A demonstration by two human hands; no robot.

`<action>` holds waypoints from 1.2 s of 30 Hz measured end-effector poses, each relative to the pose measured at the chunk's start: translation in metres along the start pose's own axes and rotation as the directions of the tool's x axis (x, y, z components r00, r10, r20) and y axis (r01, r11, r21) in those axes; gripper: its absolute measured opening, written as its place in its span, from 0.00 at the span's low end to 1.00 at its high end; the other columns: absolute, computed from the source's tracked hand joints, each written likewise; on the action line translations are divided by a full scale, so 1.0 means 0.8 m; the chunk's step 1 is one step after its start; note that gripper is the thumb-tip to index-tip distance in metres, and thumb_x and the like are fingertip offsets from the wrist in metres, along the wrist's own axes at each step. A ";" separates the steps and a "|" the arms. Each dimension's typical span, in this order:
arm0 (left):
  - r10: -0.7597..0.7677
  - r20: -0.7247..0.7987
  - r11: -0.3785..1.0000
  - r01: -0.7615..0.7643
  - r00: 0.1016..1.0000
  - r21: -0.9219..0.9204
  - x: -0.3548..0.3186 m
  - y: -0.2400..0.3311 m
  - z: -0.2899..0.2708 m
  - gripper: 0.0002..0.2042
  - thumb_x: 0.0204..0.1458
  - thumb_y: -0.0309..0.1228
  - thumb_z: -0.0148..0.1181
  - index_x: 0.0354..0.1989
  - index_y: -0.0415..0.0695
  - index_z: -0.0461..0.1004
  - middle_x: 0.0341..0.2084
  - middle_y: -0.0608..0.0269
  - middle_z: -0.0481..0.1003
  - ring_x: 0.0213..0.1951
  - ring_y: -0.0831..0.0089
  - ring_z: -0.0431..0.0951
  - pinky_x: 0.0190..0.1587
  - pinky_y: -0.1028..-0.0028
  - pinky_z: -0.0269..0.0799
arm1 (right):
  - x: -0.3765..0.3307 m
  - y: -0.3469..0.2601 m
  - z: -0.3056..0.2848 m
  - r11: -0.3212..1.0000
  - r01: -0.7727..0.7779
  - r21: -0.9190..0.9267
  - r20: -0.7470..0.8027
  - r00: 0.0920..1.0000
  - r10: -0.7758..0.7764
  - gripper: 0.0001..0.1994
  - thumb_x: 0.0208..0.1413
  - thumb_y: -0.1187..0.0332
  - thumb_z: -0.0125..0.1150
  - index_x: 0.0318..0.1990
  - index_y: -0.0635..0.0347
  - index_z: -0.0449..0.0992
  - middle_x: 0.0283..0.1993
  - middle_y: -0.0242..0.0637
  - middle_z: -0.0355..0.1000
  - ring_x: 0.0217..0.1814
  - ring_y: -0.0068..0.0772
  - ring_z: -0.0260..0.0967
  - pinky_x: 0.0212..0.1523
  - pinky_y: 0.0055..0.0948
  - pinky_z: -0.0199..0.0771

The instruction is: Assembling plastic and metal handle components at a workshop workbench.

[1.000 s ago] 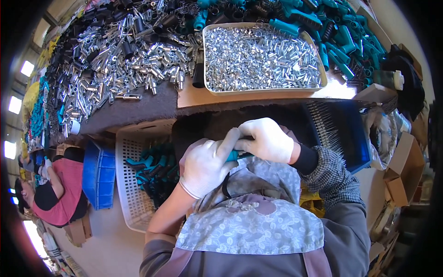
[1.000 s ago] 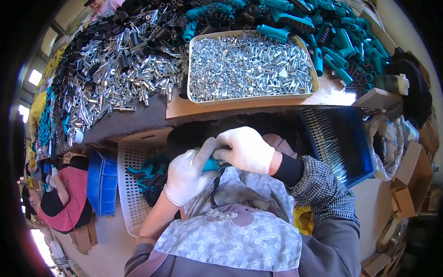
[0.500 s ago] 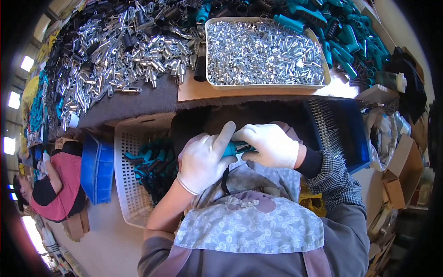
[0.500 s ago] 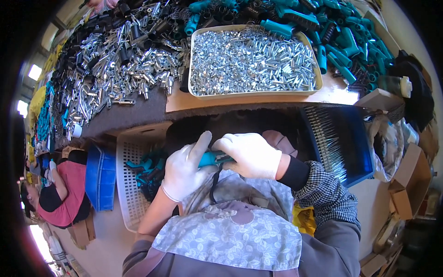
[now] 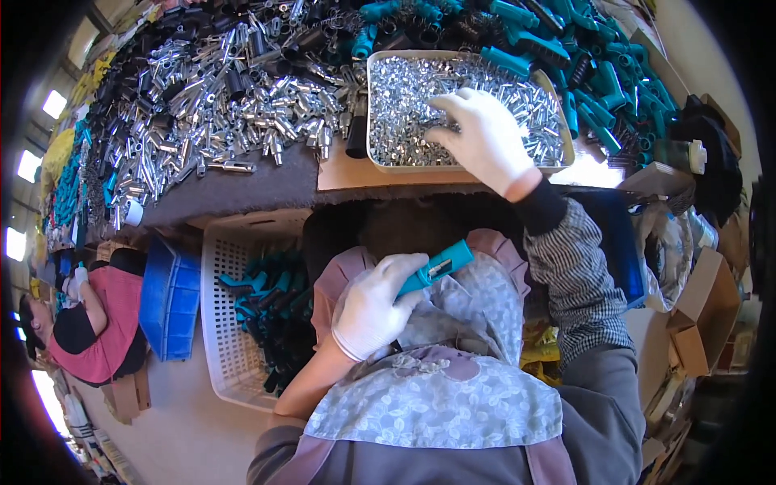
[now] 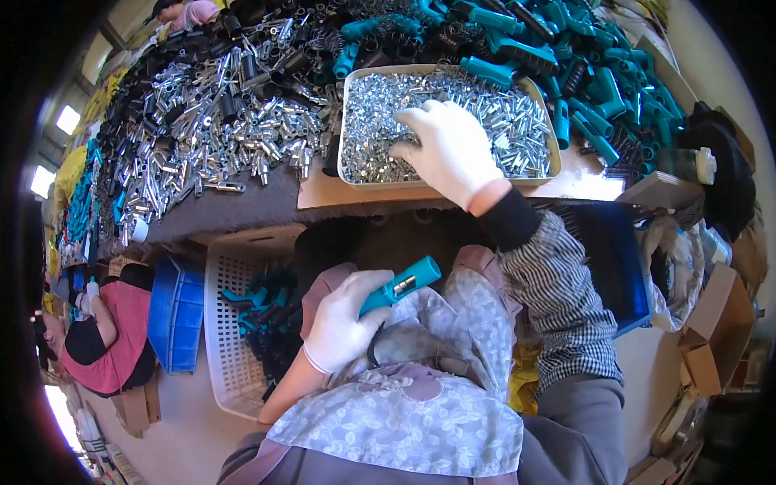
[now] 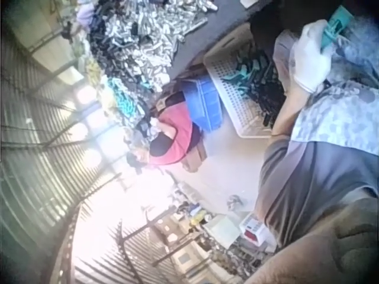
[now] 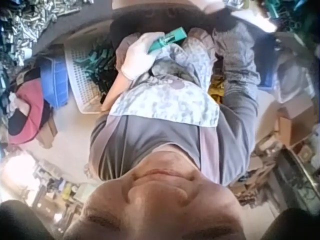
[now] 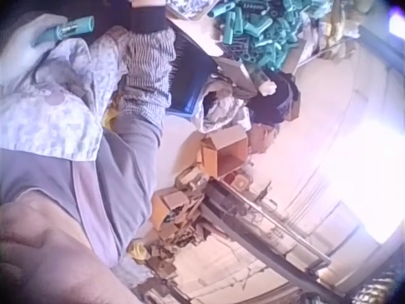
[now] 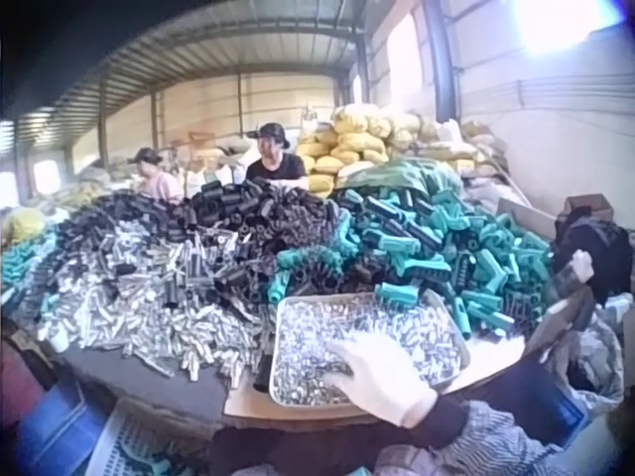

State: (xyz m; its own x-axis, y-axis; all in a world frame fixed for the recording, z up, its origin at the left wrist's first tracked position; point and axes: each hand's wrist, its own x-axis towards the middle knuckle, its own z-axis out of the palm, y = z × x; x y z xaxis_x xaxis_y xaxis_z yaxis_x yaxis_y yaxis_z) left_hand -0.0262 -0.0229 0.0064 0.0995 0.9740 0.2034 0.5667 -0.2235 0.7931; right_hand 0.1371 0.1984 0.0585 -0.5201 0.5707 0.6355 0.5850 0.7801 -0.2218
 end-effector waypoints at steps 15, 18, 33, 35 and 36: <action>-0.482 0.073 0.663 0.418 0.873 -0.621 0.014 -0.005 -0.027 0.20 0.52 0.26 0.63 0.54 0.32 0.74 0.36 0.58 0.79 0.36 0.75 0.79 0.40 0.74 0.76 | -0.008 -0.010 -0.022 0.838 -0.315 0.446 0.064 0.945 0.321 0.08 0.53 0.71 0.67 0.40 0.61 0.83 0.37 0.41 0.81 0.38 0.34 0.79 0.43 0.28 0.76; -0.399 0.058 0.400 0.231 0.915 -0.887 0.012 -0.008 -0.025 0.24 0.54 0.26 0.56 0.61 0.32 0.68 0.43 0.56 0.76 0.39 0.72 0.77 0.41 0.73 0.75 | -0.048 -0.065 -0.035 0.637 -0.450 0.625 0.374 0.890 0.262 0.08 0.49 0.69 0.70 0.34 0.65 0.82 0.32 0.36 0.79 0.36 0.24 0.76 0.41 0.26 0.76; -0.424 -0.141 0.775 0.277 0.895 -0.568 -0.012 -0.036 -0.015 0.23 0.47 0.26 0.68 0.54 0.38 0.77 0.45 0.51 0.79 0.45 0.62 0.81 0.49 0.68 0.75 | -0.096 -0.111 0.021 -0.174 -0.755 0.632 0.775 0.621 0.116 0.19 0.49 0.74 0.75 0.48 0.63 0.76 0.41 0.30 0.77 0.37 0.18 0.72 0.39 0.21 0.74; -0.393 -0.134 0.787 0.258 0.910 -0.561 -0.012 -0.037 -0.020 0.23 0.46 0.26 0.69 0.55 0.37 0.77 0.45 0.52 0.79 0.44 0.63 0.81 0.50 0.69 0.75 | -0.096 -0.113 0.025 -0.162 -0.722 0.673 0.738 0.670 0.081 0.21 0.50 0.74 0.74 0.51 0.63 0.74 0.43 0.31 0.76 0.40 0.19 0.73 0.41 0.23 0.76; -0.365 -0.123 0.799 0.243 0.923 -0.550 -0.013 -0.038 -0.022 0.24 0.46 0.26 0.69 0.55 0.37 0.76 0.45 0.52 0.79 0.44 0.64 0.81 0.50 0.69 0.75 | -0.093 -0.117 0.026 -0.092 -0.719 0.689 0.725 0.683 0.093 0.21 0.50 0.73 0.75 0.51 0.63 0.74 0.42 0.31 0.76 0.41 0.20 0.73 0.42 0.24 0.76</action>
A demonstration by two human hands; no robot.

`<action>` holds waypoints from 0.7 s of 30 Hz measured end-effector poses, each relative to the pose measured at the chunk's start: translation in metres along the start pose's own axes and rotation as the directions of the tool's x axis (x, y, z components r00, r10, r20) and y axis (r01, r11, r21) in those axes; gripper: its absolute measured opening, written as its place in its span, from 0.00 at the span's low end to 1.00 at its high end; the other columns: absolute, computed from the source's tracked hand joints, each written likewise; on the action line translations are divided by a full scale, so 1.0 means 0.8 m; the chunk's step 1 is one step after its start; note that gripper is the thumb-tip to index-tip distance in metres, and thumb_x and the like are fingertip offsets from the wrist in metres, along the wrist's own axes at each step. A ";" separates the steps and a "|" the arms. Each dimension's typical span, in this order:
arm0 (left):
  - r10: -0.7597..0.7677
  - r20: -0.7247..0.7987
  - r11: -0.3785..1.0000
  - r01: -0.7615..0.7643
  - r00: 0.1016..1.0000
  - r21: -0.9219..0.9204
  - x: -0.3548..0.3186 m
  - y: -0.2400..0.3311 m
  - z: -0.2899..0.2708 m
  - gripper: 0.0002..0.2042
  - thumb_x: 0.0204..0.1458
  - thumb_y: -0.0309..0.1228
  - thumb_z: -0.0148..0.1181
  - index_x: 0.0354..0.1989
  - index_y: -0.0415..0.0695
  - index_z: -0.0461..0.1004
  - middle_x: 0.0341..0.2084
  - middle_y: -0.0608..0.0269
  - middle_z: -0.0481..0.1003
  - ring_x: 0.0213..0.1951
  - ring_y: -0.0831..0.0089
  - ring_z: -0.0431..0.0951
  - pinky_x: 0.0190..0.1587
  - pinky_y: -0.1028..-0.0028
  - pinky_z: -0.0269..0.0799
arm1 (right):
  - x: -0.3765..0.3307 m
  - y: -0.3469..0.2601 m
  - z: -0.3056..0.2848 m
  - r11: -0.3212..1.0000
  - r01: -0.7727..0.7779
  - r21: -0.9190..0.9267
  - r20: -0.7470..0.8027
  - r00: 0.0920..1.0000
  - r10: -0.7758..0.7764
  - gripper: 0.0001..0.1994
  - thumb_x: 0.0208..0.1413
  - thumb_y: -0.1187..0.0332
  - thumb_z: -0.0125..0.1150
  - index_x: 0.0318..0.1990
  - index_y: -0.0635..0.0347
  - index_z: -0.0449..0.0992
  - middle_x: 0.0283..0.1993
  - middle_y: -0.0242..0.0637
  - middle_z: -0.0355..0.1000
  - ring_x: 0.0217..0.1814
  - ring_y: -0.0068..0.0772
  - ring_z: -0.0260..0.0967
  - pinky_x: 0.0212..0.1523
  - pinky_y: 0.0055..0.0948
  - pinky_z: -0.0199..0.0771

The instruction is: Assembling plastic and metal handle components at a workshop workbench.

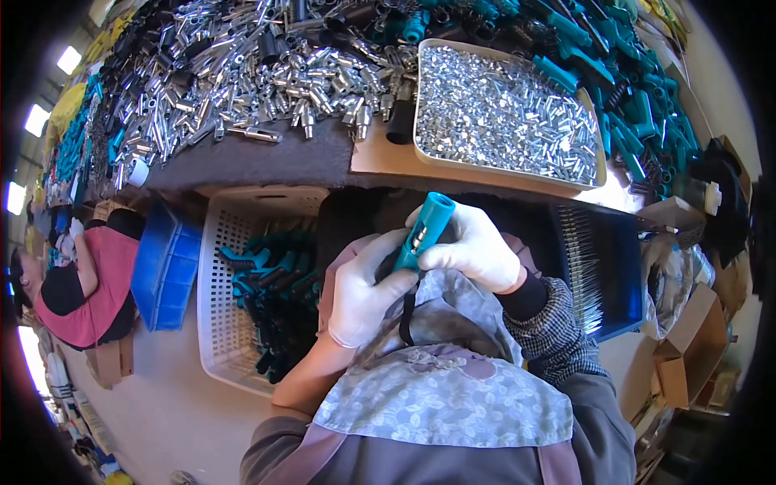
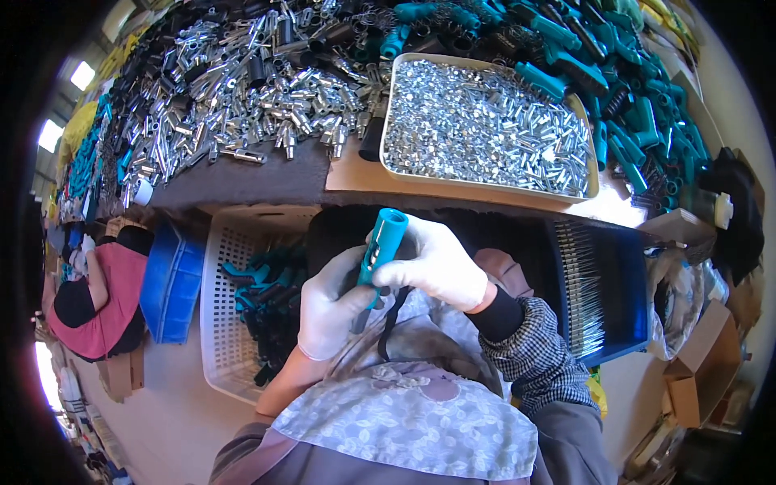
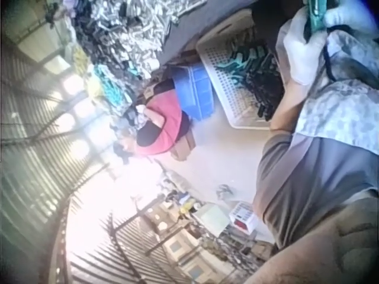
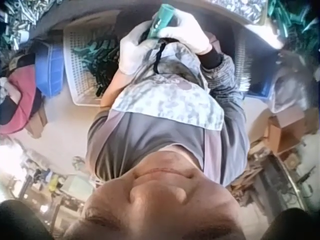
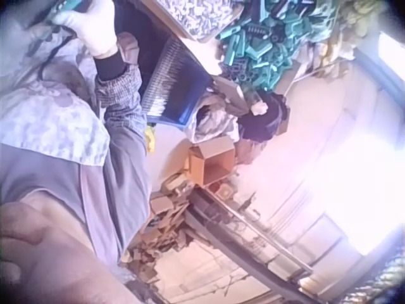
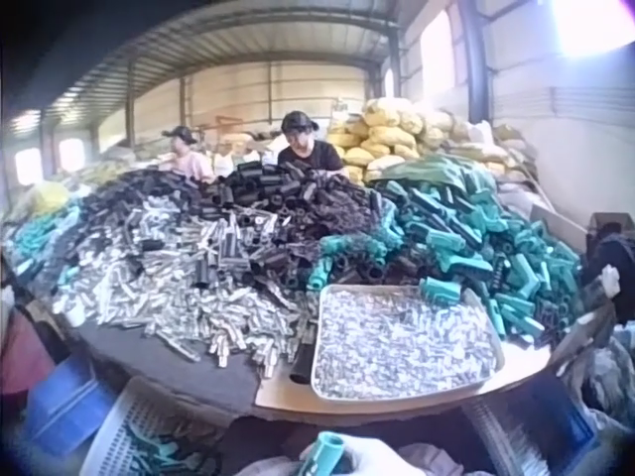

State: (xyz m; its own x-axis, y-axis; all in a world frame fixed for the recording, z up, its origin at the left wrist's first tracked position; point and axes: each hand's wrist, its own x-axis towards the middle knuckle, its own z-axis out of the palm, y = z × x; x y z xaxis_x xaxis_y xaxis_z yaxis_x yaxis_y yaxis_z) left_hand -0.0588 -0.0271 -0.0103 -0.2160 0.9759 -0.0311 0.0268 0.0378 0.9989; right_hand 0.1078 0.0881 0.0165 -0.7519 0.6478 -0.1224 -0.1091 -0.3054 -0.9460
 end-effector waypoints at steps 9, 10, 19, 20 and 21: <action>-0.060 0.134 0.646 0.141 0.989 -0.751 -0.012 -0.011 -0.022 0.39 0.47 0.52 0.73 0.59 0.35 0.68 0.32 0.58 0.76 0.29 0.72 0.75 0.31 0.74 0.73 | 0.051 -0.038 0.037 0.874 0.058 -0.482 0.216 0.975 0.054 0.21 0.54 0.62 0.75 0.48 0.65 0.75 0.40 0.33 0.76 0.43 0.24 0.73 0.46 0.31 0.77; -0.059 0.142 0.593 0.149 0.988 -0.791 -0.016 -0.013 -0.027 0.39 0.48 0.51 0.73 0.60 0.35 0.67 0.34 0.57 0.76 0.30 0.71 0.75 0.31 0.74 0.73 | 0.066 -0.056 0.034 0.679 0.174 -0.713 0.277 0.960 0.045 0.19 0.52 0.61 0.75 0.45 0.65 0.78 0.38 0.39 0.78 0.41 0.29 0.76 0.47 0.33 0.77; -0.128 0.065 0.513 0.122 0.990 -0.850 -0.012 -0.036 -0.071 0.33 0.56 0.40 0.68 0.64 0.33 0.64 0.43 0.55 0.76 0.37 0.68 0.78 0.36 0.72 0.77 | 0.185 -0.075 -0.004 -0.622 0.091 -0.778 0.382 0.855 -0.351 0.07 0.52 0.68 0.58 0.28 0.51 0.83 0.35 0.34 0.77 0.44 0.38 0.74 0.43 0.37 0.72; -0.126 0.065 0.514 0.121 0.990 -0.849 -0.012 -0.036 -0.073 0.33 0.56 0.40 0.68 0.64 0.33 0.64 0.43 0.55 0.76 0.37 0.68 0.78 0.36 0.72 0.77 | 0.182 -0.084 -0.005 -0.623 0.081 -0.778 0.387 0.843 -0.373 0.07 0.52 0.68 0.58 0.29 0.51 0.84 0.34 0.34 0.77 0.44 0.38 0.74 0.42 0.37 0.72; -0.157 0.029 0.551 0.112 0.987 -0.827 -0.016 -0.036 -0.075 0.32 0.57 0.40 0.67 0.65 0.33 0.64 0.43 0.55 0.77 0.36 0.69 0.79 0.37 0.72 0.77 | 0.171 -0.098 0.006 -0.583 0.083 -0.808 0.403 0.799 -0.445 0.07 0.53 0.67 0.59 0.29 0.52 0.84 0.33 0.34 0.76 0.43 0.39 0.75 0.42 0.38 0.73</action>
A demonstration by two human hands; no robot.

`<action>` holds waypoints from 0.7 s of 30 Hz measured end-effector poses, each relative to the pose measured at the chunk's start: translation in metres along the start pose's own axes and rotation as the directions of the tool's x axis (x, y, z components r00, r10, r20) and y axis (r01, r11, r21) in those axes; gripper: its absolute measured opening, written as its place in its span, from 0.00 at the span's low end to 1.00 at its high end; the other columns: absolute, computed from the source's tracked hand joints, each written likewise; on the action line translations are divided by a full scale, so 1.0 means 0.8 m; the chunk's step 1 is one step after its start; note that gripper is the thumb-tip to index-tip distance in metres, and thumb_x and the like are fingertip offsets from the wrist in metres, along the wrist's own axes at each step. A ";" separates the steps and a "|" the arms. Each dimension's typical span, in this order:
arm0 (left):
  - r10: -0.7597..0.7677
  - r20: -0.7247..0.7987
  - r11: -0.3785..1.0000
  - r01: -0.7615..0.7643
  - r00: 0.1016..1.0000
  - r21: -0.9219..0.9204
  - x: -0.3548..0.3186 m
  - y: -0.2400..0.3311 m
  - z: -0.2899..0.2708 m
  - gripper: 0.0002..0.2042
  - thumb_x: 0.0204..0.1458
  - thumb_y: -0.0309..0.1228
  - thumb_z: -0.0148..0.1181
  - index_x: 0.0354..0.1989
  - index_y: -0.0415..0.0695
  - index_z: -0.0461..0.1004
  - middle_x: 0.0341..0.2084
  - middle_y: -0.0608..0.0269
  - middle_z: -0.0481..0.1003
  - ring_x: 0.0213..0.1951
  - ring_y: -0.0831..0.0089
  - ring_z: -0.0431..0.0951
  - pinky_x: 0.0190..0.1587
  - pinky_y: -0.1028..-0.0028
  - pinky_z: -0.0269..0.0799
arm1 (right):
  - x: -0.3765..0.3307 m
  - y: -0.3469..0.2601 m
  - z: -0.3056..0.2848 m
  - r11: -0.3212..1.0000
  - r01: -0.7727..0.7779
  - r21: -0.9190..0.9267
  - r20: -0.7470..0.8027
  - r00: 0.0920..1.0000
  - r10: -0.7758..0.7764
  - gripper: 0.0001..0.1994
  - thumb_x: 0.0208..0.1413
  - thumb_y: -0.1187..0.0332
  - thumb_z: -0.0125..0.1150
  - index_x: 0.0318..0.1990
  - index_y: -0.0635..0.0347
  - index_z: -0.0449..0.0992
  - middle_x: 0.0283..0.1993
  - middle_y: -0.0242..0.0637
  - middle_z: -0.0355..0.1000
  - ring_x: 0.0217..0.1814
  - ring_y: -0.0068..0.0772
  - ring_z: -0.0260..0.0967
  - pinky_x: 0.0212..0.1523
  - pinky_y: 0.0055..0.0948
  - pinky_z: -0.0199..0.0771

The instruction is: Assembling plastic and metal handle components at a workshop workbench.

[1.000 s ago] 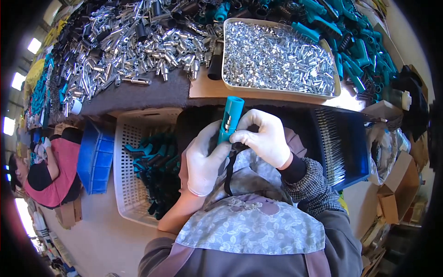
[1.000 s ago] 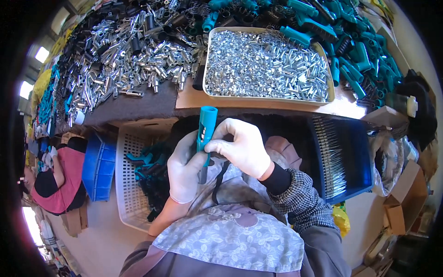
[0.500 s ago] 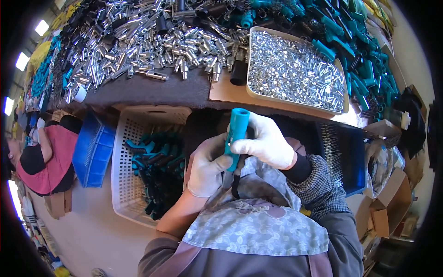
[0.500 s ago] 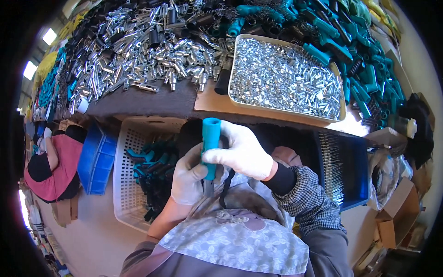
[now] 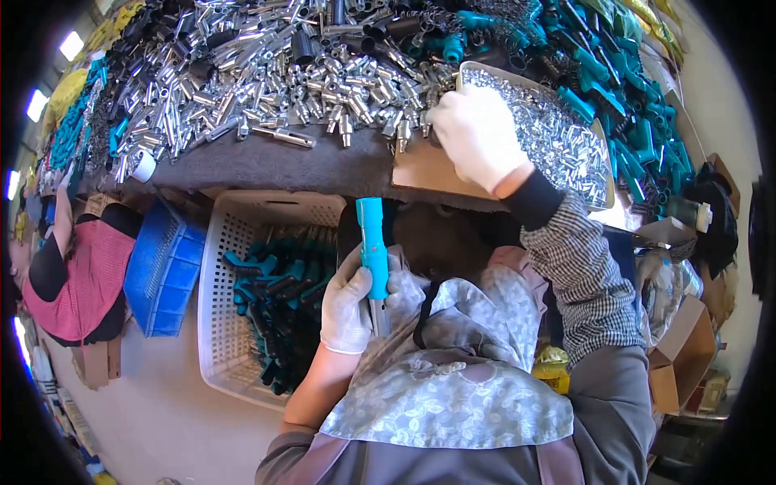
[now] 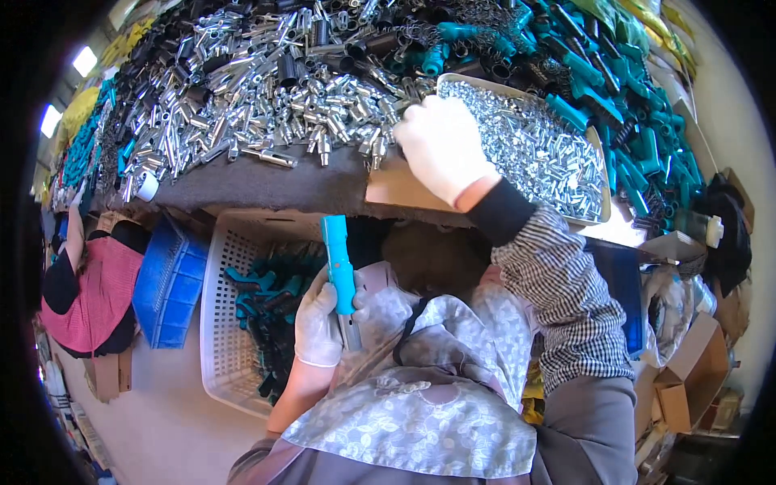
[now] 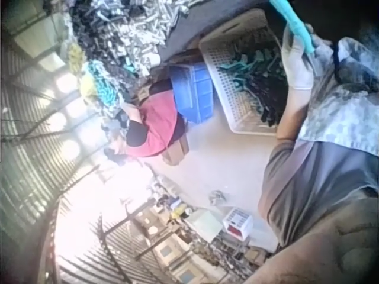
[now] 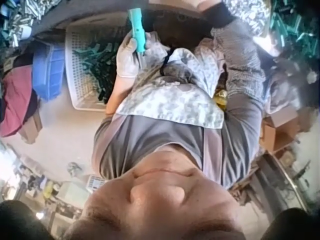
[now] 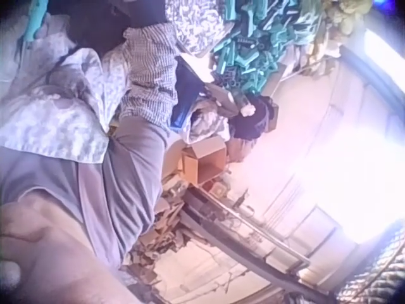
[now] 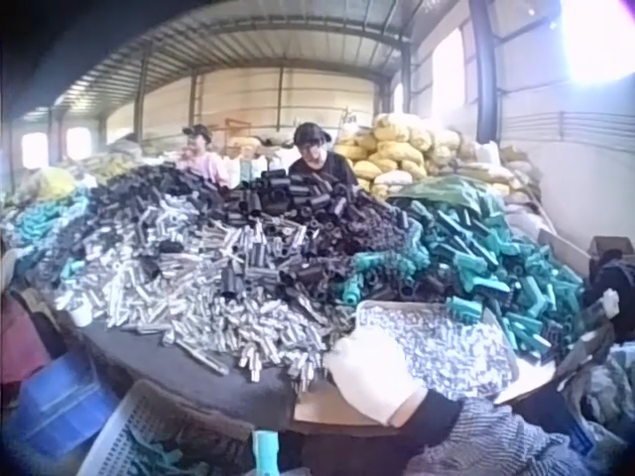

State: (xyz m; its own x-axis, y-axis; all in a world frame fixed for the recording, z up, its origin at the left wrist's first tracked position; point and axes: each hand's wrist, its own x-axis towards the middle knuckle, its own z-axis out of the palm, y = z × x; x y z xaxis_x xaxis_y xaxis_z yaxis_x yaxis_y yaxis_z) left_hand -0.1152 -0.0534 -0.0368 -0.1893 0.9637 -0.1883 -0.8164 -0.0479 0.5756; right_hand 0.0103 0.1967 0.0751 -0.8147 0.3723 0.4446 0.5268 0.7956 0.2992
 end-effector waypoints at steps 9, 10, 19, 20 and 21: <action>0.014 0.047 0.967 -0.026 0.999 0.253 0.008 0.021 0.048 0.32 0.55 0.38 0.67 0.61 0.27 0.65 0.40 0.53 0.77 0.34 0.71 0.78 0.36 0.74 0.75 | -0.089 -0.021 -0.071 0.020 -0.563 0.827 0.491 0.738 0.462 0.10 0.56 0.70 0.60 0.42 0.64 0.83 0.28 0.29 0.76 0.29 0.17 0.71 0.31 0.20 0.71; -0.028 0.076 0.950 0.003 0.997 0.313 0.009 0.020 0.051 0.32 0.54 0.38 0.67 0.61 0.27 0.65 0.40 0.52 0.77 0.34 0.71 0.78 0.37 0.74 0.75 | -0.099 -0.017 -0.065 0.029 -0.579 0.815 0.505 0.734 0.454 0.10 0.55 0.71 0.59 0.42 0.64 0.83 0.30 0.32 0.78 0.30 0.22 0.72 0.34 0.23 0.73; -0.454 0.129 0.797 0.338 0.882 0.500 -0.002 -0.005 0.059 0.45 0.43 0.53 0.74 0.60 0.26 0.67 0.39 0.58 0.76 0.34 0.74 0.78 0.36 0.77 0.74 | -0.142 0.023 -0.041 0.110 -0.256 0.960 0.256 0.967 0.011 0.09 0.49 0.76 0.60 0.37 0.65 0.83 0.39 0.41 0.80 0.45 0.37 0.78 0.51 0.33 0.76; -0.439 0.112 0.813 0.341 0.892 0.472 -0.005 -0.007 0.066 0.44 0.43 0.53 0.75 0.59 0.27 0.68 0.39 0.57 0.76 0.33 0.73 0.78 0.35 0.76 0.74 | -0.148 0.022 -0.039 0.104 -0.258 0.961 0.258 0.966 0.012 0.09 0.49 0.76 0.60 0.37 0.65 0.83 0.39 0.41 0.80 0.45 0.37 0.78 0.51 0.33 0.76; -0.424 0.096 0.827 0.342 0.901 0.446 -0.005 -0.007 0.070 0.44 0.42 0.54 0.75 0.57 0.27 0.69 0.39 0.57 0.76 0.32 0.73 0.78 0.34 0.76 0.74 | -0.155 0.019 -0.038 -0.011 -0.279 0.960 0.279 0.958 0.068 0.11 0.53 0.71 0.59 0.41 0.66 0.82 0.42 0.43 0.80 0.47 0.36 0.78 0.53 0.33 0.75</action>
State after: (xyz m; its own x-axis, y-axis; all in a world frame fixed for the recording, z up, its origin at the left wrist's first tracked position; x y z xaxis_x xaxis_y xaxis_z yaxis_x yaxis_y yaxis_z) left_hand -0.0791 -0.0422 0.0055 0.2277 0.9134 -0.3374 -0.4965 0.4070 0.7667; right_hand 0.1266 0.1485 0.0505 -0.8123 0.5439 0.2106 -0.0112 0.3465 -0.9380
